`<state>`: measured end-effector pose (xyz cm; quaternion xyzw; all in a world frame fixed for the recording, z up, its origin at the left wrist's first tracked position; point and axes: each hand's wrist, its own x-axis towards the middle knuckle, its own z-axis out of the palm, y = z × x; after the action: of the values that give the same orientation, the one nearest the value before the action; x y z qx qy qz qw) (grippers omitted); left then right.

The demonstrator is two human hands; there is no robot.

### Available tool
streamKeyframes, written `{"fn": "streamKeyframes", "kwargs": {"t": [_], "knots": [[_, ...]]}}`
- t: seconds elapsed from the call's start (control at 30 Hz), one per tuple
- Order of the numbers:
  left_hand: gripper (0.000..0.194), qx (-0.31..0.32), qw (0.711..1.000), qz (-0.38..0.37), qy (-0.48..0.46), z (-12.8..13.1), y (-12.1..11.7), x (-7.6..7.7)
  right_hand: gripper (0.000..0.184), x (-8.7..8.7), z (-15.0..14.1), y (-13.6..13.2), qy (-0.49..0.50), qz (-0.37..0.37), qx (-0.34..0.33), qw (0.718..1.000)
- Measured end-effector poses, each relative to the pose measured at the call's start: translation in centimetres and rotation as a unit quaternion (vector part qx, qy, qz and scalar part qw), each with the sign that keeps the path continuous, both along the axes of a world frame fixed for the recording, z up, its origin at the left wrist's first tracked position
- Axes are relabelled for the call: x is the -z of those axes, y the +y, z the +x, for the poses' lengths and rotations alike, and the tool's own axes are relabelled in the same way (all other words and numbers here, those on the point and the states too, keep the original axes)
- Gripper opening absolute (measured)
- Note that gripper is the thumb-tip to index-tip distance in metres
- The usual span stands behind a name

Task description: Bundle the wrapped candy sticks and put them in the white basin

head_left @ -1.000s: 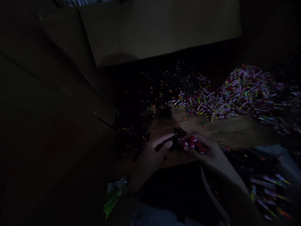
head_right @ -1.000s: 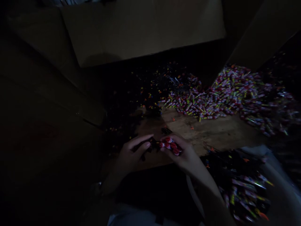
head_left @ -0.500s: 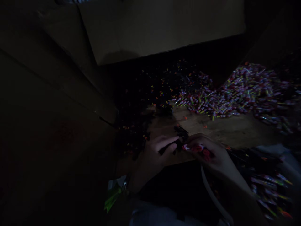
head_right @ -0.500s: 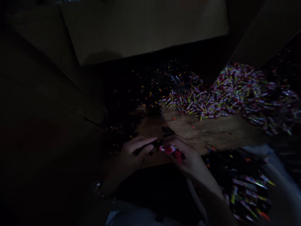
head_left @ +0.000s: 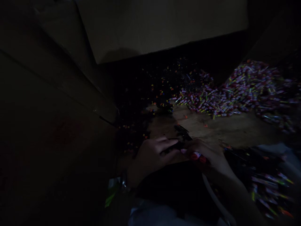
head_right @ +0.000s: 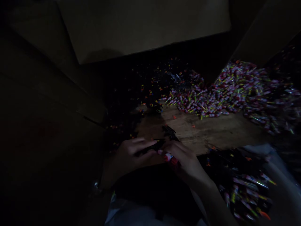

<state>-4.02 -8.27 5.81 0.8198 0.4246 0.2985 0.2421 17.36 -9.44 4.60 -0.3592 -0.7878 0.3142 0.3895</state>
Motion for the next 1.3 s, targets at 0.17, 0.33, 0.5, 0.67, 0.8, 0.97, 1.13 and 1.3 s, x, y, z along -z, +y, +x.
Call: {"fn": "streamKeyframes", "kwargs": {"t": [0.17,0.33,0.5,0.67,0.8,0.97,1.13,1.3], "knots": [[0.036,-0.004,1.0,-0.015,-0.011,-0.1,0.0,0.4,0.026,0.4,0.4,-0.4,-0.034,0.011,0.006,0.999],[0.031,0.002,0.999,-0.04,-0.032,0.1,-0.1,1.1,0.032,1.7,0.2,-0.5,-0.077,0.047,-0.021,0.996],[0.024,0.0,0.998,0.026,0.059,0.7,-0.7,1.4,0.023,2.2,0.1,-0.5,-0.096,0.011,-0.013,0.995],[0.023,0.008,0.985,0.076,0.156,1.3,-1.1,2.0,0.013,3.0,0.4,-0.9,-0.099,-0.036,-0.001,0.994],[0.029,0.019,0.989,0.013,0.147,1.1,-0.8,3.1,0.02,4.0,0.6,-1.3,-0.139,-0.022,0.012,0.99],[0.03,0.035,0.995,-0.054,0.078,0.7,-0.7,3.7,0.021,5.2,0.9,-1.4,-0.151,0.042,0.011,0.988],[0.032,0.053,0.993,-0.024,0.103,1.2,-1.0,3.8,0.019,5.8,0.9,-1.2,-0.158,0.057,0.026,0.985],[0.046,-0.018,0.986,0.05,0.157,0.4,0.4,4.6,0.014,5.7,1.0,0.5,-0.157,-0.006,0.102,0.982]]}}
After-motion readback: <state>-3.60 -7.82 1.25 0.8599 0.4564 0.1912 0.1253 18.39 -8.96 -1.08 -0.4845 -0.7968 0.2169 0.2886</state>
